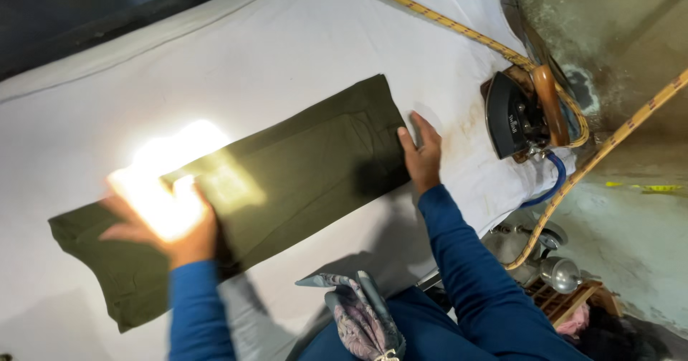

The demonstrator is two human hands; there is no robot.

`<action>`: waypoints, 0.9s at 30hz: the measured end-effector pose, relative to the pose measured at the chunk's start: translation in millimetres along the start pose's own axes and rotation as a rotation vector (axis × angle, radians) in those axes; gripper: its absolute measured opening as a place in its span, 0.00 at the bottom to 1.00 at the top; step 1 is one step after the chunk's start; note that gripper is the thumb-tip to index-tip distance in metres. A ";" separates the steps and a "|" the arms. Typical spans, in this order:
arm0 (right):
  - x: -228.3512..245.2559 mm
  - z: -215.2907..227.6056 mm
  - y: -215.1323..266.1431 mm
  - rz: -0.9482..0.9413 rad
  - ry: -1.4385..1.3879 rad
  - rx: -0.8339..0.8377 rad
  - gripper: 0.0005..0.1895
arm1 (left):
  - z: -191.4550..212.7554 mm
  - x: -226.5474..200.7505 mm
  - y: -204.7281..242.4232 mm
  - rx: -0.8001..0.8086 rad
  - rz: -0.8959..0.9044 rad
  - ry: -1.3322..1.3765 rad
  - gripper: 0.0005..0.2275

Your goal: The person irons and folds a green polo shirt using a handheld iron on a padded surface, then places it onto a stack of similar garments.

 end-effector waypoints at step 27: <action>161.7 -8.9 50.4 0.542 0.354 0.506 0.36 | -150.8 -126.4 92.0 0.510 0.299 1.234 0.23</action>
Point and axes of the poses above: each hand's wrist, its own y-axis away from the middle knuckle, its own z-axis out of the back of the hand, x = y × z, the point moved 8 cm from there along -y, towards the middle knuckle, and after that the axes turned 13 degrees about y, right-handed, at the moved point
